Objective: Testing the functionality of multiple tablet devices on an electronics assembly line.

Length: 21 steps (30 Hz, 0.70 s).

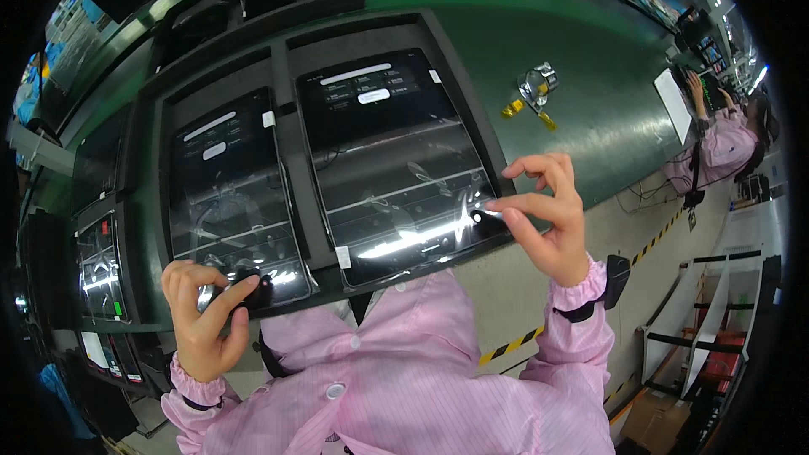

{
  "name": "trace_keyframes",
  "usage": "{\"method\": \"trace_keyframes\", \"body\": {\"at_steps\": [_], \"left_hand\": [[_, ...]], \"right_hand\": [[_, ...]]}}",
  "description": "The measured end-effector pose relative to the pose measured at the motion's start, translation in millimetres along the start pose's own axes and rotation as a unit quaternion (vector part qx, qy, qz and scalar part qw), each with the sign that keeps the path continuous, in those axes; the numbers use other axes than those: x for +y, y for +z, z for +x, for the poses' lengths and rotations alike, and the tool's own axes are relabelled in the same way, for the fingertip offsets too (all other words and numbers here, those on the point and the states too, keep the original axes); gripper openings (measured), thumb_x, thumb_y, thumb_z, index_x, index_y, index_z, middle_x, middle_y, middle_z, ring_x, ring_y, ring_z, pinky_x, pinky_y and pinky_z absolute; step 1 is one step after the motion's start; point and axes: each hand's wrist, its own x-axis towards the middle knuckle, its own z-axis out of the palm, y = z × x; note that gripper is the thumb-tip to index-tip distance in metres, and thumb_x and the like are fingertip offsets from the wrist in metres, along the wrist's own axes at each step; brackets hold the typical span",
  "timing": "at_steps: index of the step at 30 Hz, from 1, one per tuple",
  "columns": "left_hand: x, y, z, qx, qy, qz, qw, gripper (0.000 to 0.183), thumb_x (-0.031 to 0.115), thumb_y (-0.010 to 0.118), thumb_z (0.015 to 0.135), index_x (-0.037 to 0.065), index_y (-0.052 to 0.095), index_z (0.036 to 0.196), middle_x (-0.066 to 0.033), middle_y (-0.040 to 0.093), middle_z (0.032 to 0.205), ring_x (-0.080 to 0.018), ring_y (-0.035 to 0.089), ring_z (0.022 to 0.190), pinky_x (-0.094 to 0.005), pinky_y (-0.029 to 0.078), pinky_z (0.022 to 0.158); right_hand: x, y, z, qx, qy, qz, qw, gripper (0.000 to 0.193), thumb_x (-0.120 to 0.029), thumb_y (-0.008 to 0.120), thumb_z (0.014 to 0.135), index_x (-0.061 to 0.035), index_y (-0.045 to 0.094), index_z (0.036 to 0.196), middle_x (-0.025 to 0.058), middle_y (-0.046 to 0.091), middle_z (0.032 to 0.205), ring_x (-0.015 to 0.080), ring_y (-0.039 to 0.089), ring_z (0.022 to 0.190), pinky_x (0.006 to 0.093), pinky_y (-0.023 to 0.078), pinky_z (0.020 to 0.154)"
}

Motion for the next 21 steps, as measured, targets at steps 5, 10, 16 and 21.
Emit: {"method": "trace_keyframes", "body": {"at_steps": [5, 10, 16, 21], "left_hand": [[0.7, 7.8, 5.3, -0.001, 0.03, 0.028, 0.999, 0.033, 0.011, 0.064, 0.067, 0.008, 0.074, 0.098, -0.0076, 0.051, 0.091, -0.027, 0.05, 0.089, -0.0505, 0.037, 0.092], [5.9, 7.0, 6.9, -0.002, 0.03, 0.05, 0.998, 0.034, 0.018, 0.07, 0.069, 0.016, 0.076, 0.102, -0.0019, 0.052, 0.09, -0.0203, 0.052, 0.087, -0.0463, 0.036, 0.094], [6.5, 17.3, 10.7, -0.009, 0.062, 0.028, 0.998, 0.032, 0.021, 0.064, 0.074, 0.012, 0.076, 0.102, -0.0054, 0.052, 0.091, -0.0231, 0.051, 0.088, -0.0493, 0.035, 0.095], [3.7, 5.3, 6.8, 0.028, 0.024, 0.031, 0.999, 0.034, 0.023, 0.06, 0.078, 0.009, 0.074, 0.105, -0.0074, 0.054, 0.093, -0.0256, 0.05, 0.091, -0.0499, 0.034, 0.096]], "right_hand": [[-6.9, 9.5, -15.0, 0.028, 0.015, -0.028, 0.999, 0.02, -0.01, 0.067, 0.075, -0.0132, 0.079, 0.091, 0.0097, 0.06, 0.118, 0.0264, 0.047, 0.108, 0.0366, 0.037, 0.083], [-4.2, 12.5, -18.3, 0.056, 0.033, -0.028, 0.998, 0.02, -0.011, 0.064, 0.077, -0.0126, 0.078, 0.091, 0.012, 0.059, 0.123, 0.0284, 0.047, 0.114, 0.0381, 0.037, 0.087], [1.9, 11.6, -22.1, 0.079, 0.036, -0.021, 0.996, 0.022, -0.014, 0.06, 0.082, -0.006, 0.075, 0.097, 0.0134, 0.059, 0.124, 0.0269, 0.048, 0.114, 0.0376, 0.036, 0.089], [-0.4, 15.8, -9.1, 0.066, 0.027, 0.026, 0.997, 0.026, -0.009, 0.06, 0.082, -0.0035, 0.071, 0.105, 0.0131, 0.06, 0.122, 0.0263, 0.05, 0.111, 0.037, 0.038, 0.092]]}}
